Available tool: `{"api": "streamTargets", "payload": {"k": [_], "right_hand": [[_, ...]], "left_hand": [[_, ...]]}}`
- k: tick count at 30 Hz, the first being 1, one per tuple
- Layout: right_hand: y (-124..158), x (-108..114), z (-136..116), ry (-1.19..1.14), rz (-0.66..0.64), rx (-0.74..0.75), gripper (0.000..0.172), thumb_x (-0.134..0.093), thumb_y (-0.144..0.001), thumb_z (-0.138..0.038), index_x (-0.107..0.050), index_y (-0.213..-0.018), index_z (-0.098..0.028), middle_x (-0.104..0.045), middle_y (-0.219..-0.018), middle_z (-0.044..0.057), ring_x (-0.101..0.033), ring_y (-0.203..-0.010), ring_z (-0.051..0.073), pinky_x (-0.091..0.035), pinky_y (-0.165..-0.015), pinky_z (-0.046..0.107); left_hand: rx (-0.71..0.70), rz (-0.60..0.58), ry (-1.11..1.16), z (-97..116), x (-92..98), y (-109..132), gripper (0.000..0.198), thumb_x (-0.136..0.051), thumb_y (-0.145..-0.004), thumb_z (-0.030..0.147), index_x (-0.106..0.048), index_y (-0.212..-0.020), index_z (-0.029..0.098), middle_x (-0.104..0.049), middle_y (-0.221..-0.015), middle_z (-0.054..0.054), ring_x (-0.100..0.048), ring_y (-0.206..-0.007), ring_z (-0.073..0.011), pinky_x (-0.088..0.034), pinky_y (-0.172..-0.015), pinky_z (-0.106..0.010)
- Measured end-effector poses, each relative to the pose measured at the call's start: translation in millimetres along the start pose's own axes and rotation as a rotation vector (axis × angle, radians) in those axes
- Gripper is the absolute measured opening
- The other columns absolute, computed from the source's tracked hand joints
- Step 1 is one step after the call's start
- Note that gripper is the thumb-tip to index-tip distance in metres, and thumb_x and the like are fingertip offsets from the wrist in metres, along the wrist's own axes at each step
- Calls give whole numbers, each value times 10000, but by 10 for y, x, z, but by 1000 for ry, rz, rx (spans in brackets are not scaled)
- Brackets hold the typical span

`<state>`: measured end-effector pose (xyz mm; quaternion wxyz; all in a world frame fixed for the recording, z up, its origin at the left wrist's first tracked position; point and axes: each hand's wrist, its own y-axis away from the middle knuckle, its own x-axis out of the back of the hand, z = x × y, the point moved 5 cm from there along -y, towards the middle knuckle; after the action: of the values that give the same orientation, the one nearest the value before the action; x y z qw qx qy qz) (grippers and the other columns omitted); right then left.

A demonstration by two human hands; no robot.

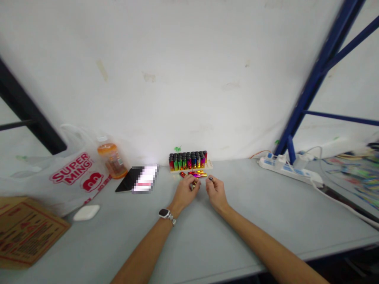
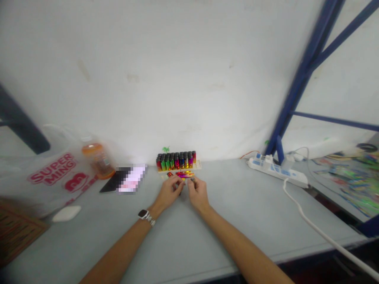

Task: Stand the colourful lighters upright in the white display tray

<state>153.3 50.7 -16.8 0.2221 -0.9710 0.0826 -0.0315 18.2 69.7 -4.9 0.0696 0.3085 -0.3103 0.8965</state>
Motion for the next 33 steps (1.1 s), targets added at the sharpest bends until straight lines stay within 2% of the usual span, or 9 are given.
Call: {"api": "streamTargets", "payload": {"k": [9, 17, 19, 23, 26, 29, 31, 33], "right_hand": [[1, -4, -14, -2, -2, 10, 338, -470, -864, -418, -404, -599, -218, -354, -525, -55, -315, -505, 109, -279, -493, 245], [-15, 4, -18, -28, -26, -10, 396, -520, -861, -489, -414, -603, -207, -349, -537, -60, -314, -510, 96, -262, -483, 237], [-20, -13, -3, -74, -58, -34, 373, -544, -858, -500, -436, -659, -204, -356, -551, -67, -324, -509, 92, -266, -476, 229], [-44, -35, 50, -170, -97, -90, 257, -553, -865, -452, -442, -914, -225, -397, -549, -105, -343, -468, 94, -292, -459, 210], [-96, 17, 65, -72, -87, -86, 221, -584, -843, -387, -442, -893, -225, -484, -584, -90, -439, -497, 104, -371, -513, 221], [-191, 120, 33, 67, -100, -1, 218, -618, -814, -384, -513, -778, -197, -559, -697, -26, -544, -656, 138, -445, -646, 262], [-279, 230, 17, 202, -66, 61, 242, -654, -783, -417, -604, -772, -181, -588, -794, 16, -560, -748, 165, -456, -703, 287], [-378, 349, 25, 355, -15, 93, 274, -689, -747, -447, -675, -787, -176, -598, -855, 44, -551, -744, 172, -460, -708, 303]], "left_hand": [[1, -1, 0, -15, -7, 0, 210, -509, -917, 273, -613, -764, 174, -602, -787, -35, -562, -767, -157, -440, -660, -252], [-1, 0, 3, -20, -22, -2, 204, -511, -914, 261, -603, -756, 169, -592, -785, -33, -556, -760, -153, -432, -652, -248], [0, 3, -3, -15, -19, -4, 200, -515, -910, 257, -603, -752, 171, -593, -782, -31, -553, -755, -152, -429, -648, -249], [2, 2, -5, -2, -5, -6, 216, -506, -913, 257, -599, -738, 174, -597, -776, -33, -555, -763, -157, -427, -646, -252], [5, -1, -6, 4, 0, -5, 224, -498, -916, 260, -603, -737, 173, -601, -781, -35, -557, -766, -159, -428, -652, -256], [11, -6, -7, 1, -4, -3, 215, -499, -913, 262, -610, -751, 173, -608, -792, -37, -562, -773, -161, -431, -662, -259], [18, -5, -4, -6, -6, -1, 207, -504, -910, 264, -614, -760, 173, -612, -799, -39, -568, -784, -164, -437, -672, -262], [22, -6, 0, -12, -8, 0, 202, -507, -906, 265, -615, -762, 174, -615, -805, -40, -573, -787, -165, -442, -680, -264]]}}
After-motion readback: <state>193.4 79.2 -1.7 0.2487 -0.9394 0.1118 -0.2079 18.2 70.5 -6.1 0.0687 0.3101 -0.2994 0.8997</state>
